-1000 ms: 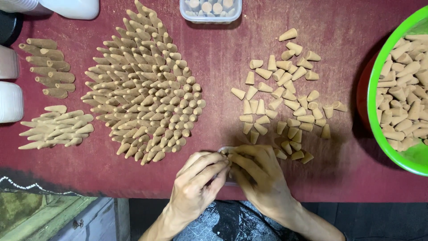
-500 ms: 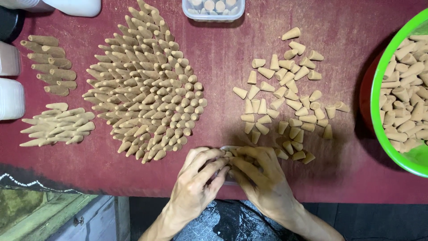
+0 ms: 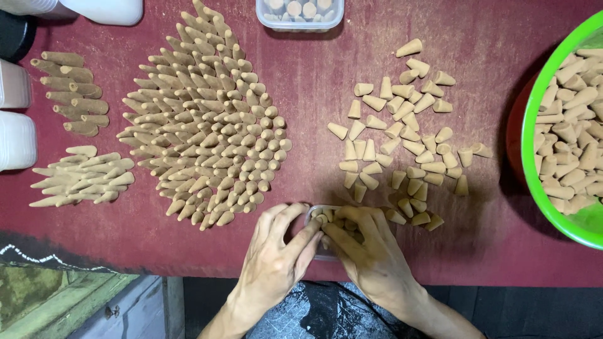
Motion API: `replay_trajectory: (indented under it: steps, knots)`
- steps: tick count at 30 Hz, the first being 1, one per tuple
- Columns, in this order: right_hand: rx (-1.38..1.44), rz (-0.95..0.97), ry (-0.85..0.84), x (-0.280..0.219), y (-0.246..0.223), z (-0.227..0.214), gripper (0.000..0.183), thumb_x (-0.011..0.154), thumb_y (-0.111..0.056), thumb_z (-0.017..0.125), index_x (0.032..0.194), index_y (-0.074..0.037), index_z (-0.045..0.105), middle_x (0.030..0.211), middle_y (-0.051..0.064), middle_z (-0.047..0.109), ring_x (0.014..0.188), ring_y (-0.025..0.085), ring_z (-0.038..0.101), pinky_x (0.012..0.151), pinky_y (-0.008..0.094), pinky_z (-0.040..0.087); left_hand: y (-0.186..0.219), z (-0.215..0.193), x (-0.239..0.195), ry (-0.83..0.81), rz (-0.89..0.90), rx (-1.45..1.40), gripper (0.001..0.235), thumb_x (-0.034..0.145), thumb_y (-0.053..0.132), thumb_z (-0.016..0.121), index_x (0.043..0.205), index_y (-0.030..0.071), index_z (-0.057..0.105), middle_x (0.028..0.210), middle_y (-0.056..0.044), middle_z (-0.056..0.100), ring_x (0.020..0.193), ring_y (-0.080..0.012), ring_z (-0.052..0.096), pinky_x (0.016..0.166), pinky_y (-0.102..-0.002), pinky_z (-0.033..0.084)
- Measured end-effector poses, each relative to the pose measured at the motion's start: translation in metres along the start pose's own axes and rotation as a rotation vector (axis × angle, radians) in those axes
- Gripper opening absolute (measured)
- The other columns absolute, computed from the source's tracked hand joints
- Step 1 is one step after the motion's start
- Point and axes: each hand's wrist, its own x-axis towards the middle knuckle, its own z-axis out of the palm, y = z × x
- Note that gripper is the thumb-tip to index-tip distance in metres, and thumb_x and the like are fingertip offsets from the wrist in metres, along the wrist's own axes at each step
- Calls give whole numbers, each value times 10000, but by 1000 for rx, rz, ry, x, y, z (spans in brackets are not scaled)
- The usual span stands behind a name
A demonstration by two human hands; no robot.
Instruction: Pack incense cones into small plastic containers.
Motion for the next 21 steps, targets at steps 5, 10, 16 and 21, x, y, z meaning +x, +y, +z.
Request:
replay_trajectory:
  steps: [5,10,16,21]
  knots:
    - [57,-15,16,4,-2,-5,260,975,-184,691,1197,-49,681,1187,171,568,1034,336,578,901,427,543,0,-1,1,-30,23,108,202,989,179,702,1140,47,680,1262,-177,569,1171,-361,542,959,-459,488]
    - [147,75,177,-2,-1,-3,221,878,-173,809,1068,-85,737,1119,100,634,975,221,620,840,292,533,2,-6,8,-20,36,65,187,1012,198,659,1085,27,675,1275,-182,568,1199,-368,542,998,-461,477]
    - [5,134,271,11,24,-22,204,886,-155,808,1059,-71,742,1069,79,634,974,219,610,816,275,539,3,-5,35,-61,113,28,198,1022,204,637,1107,26,645,1298,-155,597,1204,-349,547,999,-467,481]
    - [-146,181,285,30,53,-28,184,970,-214,735,1094,-81,705,1126,92,617,1008,287,583,925,435,423,4,7,75,-103,146,78,302,1056,245,571,1259,29,627,1297,-140,575,1199,-347,526,968,-476,461]
